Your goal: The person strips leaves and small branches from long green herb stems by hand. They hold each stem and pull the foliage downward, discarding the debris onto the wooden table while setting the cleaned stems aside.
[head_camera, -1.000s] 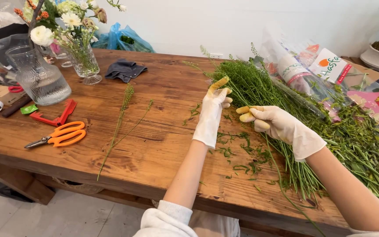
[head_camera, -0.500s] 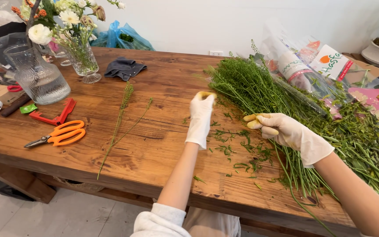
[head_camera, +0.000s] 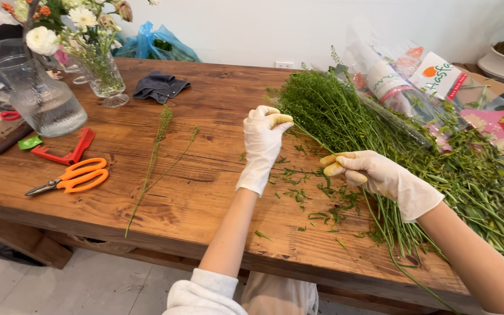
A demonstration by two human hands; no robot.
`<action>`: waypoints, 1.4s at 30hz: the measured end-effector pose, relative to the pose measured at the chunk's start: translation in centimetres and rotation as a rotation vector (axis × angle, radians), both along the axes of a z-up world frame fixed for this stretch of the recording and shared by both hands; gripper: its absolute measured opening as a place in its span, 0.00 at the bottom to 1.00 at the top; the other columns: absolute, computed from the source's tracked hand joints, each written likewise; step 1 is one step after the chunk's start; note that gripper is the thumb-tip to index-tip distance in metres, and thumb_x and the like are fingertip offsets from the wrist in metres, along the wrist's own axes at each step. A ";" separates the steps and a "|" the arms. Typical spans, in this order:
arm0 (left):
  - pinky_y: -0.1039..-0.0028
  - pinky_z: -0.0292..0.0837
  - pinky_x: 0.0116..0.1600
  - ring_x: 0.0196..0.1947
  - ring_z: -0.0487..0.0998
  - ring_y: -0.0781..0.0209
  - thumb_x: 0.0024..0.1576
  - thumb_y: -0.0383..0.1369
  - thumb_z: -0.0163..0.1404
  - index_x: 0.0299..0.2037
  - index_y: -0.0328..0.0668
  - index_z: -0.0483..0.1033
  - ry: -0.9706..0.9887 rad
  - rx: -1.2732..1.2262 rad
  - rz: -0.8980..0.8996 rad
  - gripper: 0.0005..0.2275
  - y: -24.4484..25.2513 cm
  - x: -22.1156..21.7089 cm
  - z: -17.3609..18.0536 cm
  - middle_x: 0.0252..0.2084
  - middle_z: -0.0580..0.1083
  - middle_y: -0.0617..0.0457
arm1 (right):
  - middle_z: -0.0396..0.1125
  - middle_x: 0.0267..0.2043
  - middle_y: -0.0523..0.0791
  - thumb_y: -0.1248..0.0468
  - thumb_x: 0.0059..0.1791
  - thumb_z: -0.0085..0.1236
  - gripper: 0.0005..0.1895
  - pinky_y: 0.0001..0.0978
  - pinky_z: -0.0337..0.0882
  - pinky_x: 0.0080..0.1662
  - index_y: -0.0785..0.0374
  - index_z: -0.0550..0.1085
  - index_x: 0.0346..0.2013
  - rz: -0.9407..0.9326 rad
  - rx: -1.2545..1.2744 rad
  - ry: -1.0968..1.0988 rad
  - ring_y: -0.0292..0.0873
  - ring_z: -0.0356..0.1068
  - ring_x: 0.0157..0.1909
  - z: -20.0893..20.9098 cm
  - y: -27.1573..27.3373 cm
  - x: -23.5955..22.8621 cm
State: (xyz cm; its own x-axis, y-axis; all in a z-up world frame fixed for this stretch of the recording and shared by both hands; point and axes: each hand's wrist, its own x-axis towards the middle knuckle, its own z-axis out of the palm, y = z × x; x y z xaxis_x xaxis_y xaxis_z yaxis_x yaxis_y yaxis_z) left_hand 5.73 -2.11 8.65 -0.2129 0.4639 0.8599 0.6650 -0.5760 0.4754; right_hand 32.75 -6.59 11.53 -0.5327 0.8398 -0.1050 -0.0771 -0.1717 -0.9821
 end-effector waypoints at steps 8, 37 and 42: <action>0.67 0.69 0.53 0.43 0.78 0.60 0.48 0.48 0.64 0.37 0.53 0.77 -0.641 -0.514 0.038 0.15 -4.7 -1.0 3.9 0.36 0.78 0.55 | 0.75 0.43 0.60 0.68 0.55 0.44 0.17 0.24 0.57 0.23 0.72 0.71 0.56 -0.054 -0.001 -0.147 0.33 0.58 0.14 1.8 1.3 1.7; 0.55 0.74 0.52 0.51 0.79 0.45 0.65 0.43 0.41 0.52 0.51 0.79 -0.006 -1.253 0.844 0.15 -19.8 -24.3 -1.4 0.49 0.79 0.46 | 0.39 0.77 0.49 0.38 0.56 0.23 0.35 0.58 0.34 0.69 0.49 0.50 0.74 0.456 1.635 -0.914 0.53 0.35 0.77 -8.6 -6.3 -4.5; 0.51 0.73 0.55 0.54 0.78 0.44 0.62 0.48 0.44 0.51 0.46 0.81 0.038 -1.279 0.919 0.20 -18.6 -28.8 -4.6 0.49 0.80 0.42 | 0.51 0.73 0.43 0.32 0.52 0.31 0.37 0.55 0.52 0.68 0.43 0.53 0.72 0.185 1.538 -1.267 0.50 0.48 0.75 -8.5 0.1 -4.9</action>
